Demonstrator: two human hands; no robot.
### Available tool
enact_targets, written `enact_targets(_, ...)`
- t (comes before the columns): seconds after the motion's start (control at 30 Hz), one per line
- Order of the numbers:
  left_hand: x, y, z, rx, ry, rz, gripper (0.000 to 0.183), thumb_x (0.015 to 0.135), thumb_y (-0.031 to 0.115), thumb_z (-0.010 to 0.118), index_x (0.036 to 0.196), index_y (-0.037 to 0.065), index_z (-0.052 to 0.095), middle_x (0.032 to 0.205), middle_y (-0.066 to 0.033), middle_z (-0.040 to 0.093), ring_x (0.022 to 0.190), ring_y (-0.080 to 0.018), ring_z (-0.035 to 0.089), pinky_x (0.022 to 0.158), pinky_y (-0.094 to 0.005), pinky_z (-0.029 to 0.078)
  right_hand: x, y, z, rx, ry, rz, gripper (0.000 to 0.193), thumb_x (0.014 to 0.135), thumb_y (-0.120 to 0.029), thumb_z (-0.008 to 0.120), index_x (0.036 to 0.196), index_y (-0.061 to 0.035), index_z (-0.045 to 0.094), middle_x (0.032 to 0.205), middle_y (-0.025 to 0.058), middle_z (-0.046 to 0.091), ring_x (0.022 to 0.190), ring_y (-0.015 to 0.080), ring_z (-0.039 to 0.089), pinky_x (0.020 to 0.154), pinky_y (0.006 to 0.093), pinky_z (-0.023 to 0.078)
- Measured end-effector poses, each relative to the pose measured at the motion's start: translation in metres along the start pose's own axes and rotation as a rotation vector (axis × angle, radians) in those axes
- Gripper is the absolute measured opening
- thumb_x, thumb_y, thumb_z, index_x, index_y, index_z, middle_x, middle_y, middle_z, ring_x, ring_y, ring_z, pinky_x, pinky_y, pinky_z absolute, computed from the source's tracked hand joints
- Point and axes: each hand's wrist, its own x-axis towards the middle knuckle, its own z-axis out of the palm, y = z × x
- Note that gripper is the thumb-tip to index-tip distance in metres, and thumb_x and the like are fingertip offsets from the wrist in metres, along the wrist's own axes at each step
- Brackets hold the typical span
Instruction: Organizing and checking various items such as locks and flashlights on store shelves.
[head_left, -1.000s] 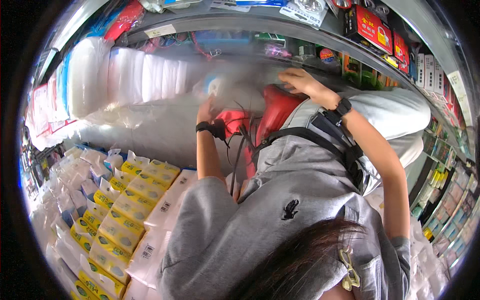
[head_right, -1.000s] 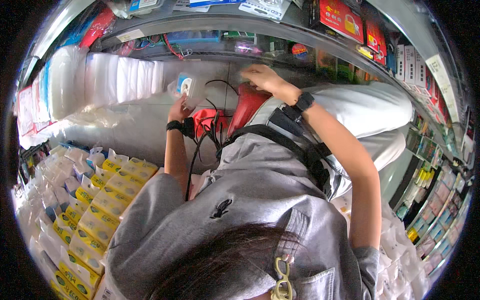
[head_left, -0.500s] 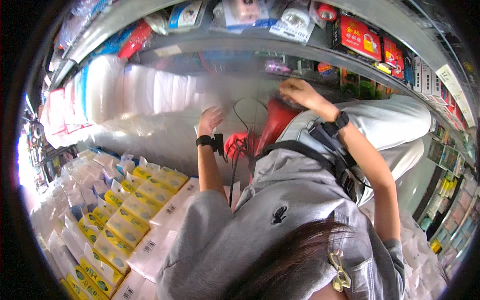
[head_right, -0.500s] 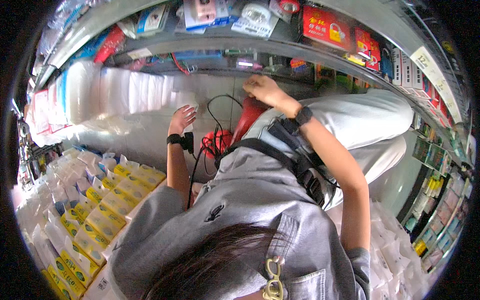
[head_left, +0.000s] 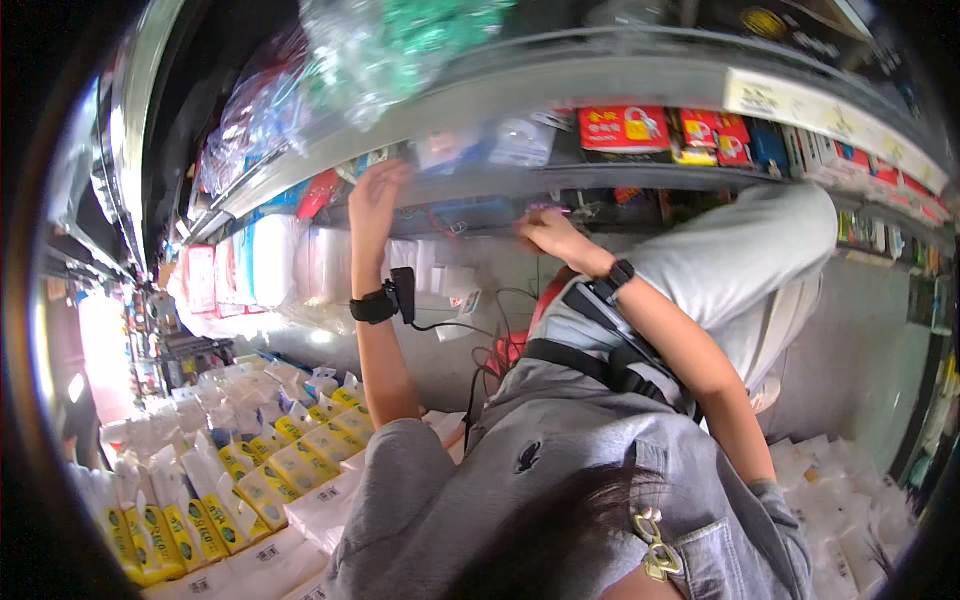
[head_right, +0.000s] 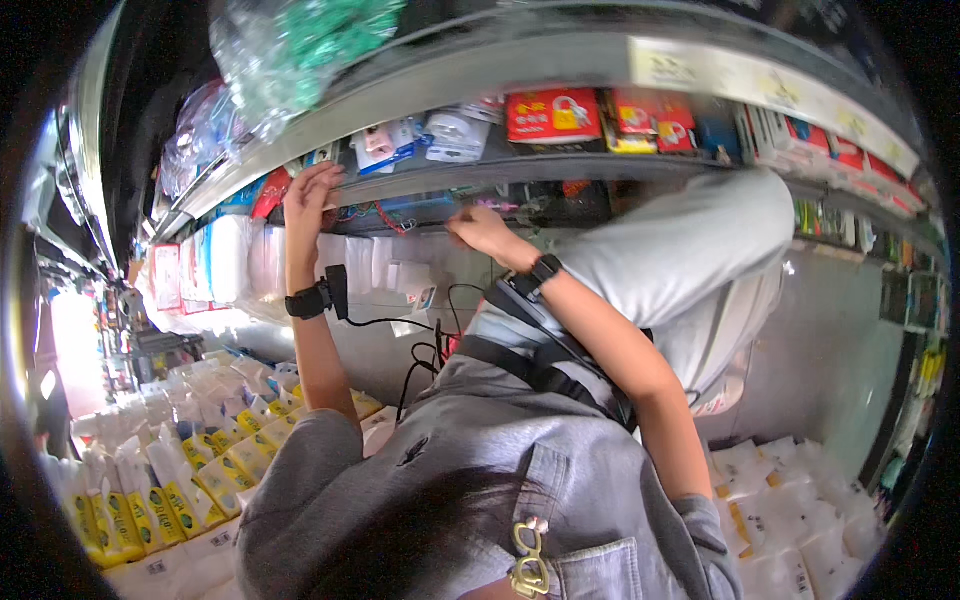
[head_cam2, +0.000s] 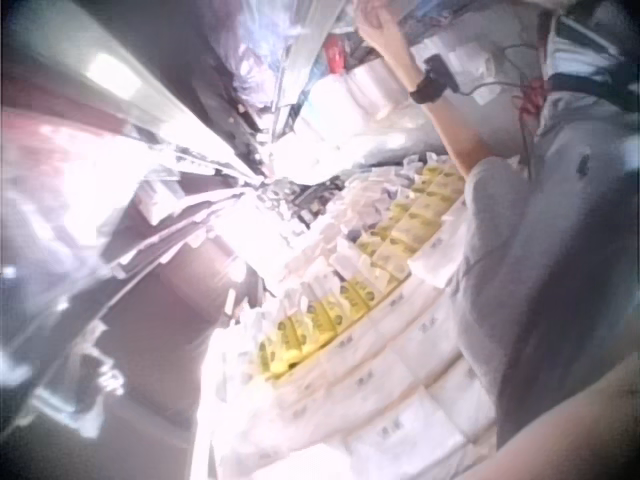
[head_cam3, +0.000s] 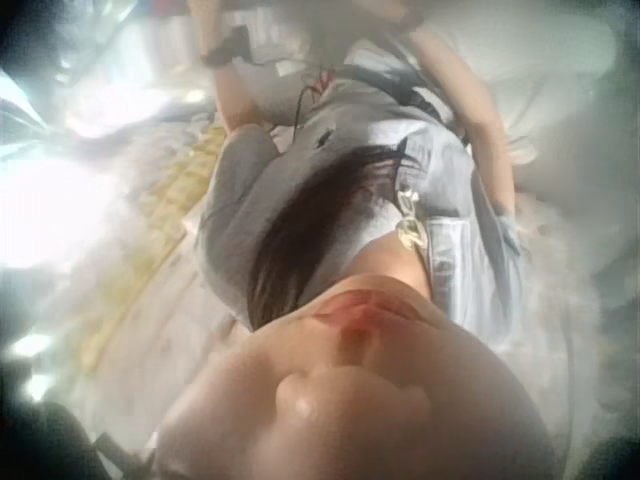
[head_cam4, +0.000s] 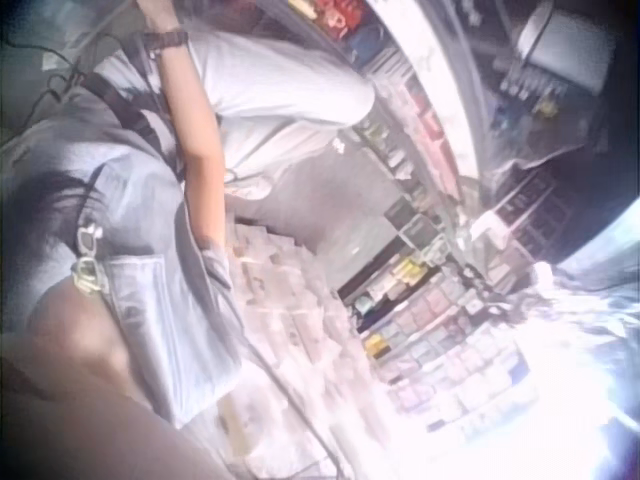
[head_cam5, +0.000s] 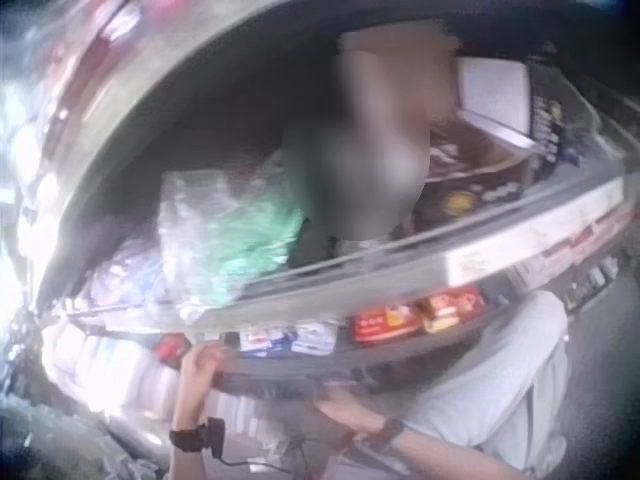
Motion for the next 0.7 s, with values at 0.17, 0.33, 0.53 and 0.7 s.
enact_targets(0.17, 0.044, -0.003, 0.029, 0.352, 0.166, -0.014, 0.042, 0.086, 0.022, 0.06, 0.119, -0.004, 0.052, 0.117, -0.0106, 0.059, 0.102, -0.018, 0.058, 0.088, -0.0277, 0.042, -0.008, -0.019, -0.001, 0.356, 0.14, -0.003, 0.02, 0.083, -0.02, 0.057, 0.083, 0.0002, 0.061, 0.071, 0.0064, 0.064, 0.065, 0.0124, 0.059, 0.058, 0.0252, 0.047)
enact_targets(0.33, 0.085, -0.036, 0.074, 0.221, 0.006, -0.092, 0.049, 0.08, 0.024, 0.067, 0.119, -0.002, 0.054, 0.104, -0.0073, 0.062, 0.091, -0.0183, 0.058, 0.085, -0.0276, 0.044, -0.007, -0.019, -0.019, 0.473, 0.137, 0.111, 0.019, 0.081, -0.02, 0.06, 0.081, -0.0016, 0.059, 0.072, 0.0066, 0.064, 0.063, 0.0121, 0.06, 0.058, 0.0229, 0.048)
enact_targets(0.53, 0.083, -0.057, 0.033, 0.128, 0.087, -0.139, 0.04, 0.082, 0.029, 0.061, 0.113, 0.006, 0.054, 0.088, -0.0052, 0.062, 0.079, -0.0159, 0.058, 0.076, -0.0308, 0.046, 0.008, -0.019, -0.012, 0.383, 0.185, -0.246, 0.038, 0.079, -0.033, 0.063, 0.097, 0.0009, 0.062, 0.076, 0.0077, 0.065, 0.064, 0.0174, 0.06, 0.061, 0.0277, 0.049)
enact_targets(0.7, 0.006, -0.018, 0.021, -0.242, 0.132, -0.399, 0.028, 0.086, 0.022, 0.049, 0.106, 0.003, 0.057, 0.097, -0.0073, 0.058, 0.079, -0.0161, 0.054, 0.071, -0.027, 0.046, -0.017, -0.03, -0.024, 0.493, -0.149, -0.214, 0.07, 0.077, -0.055, 0.062, 0.113, 0.0035, 0.056, 0.105, 0.017, 0.06, 0.09, 0.0246, 0.061, 0.071, 0.033, 0.051)
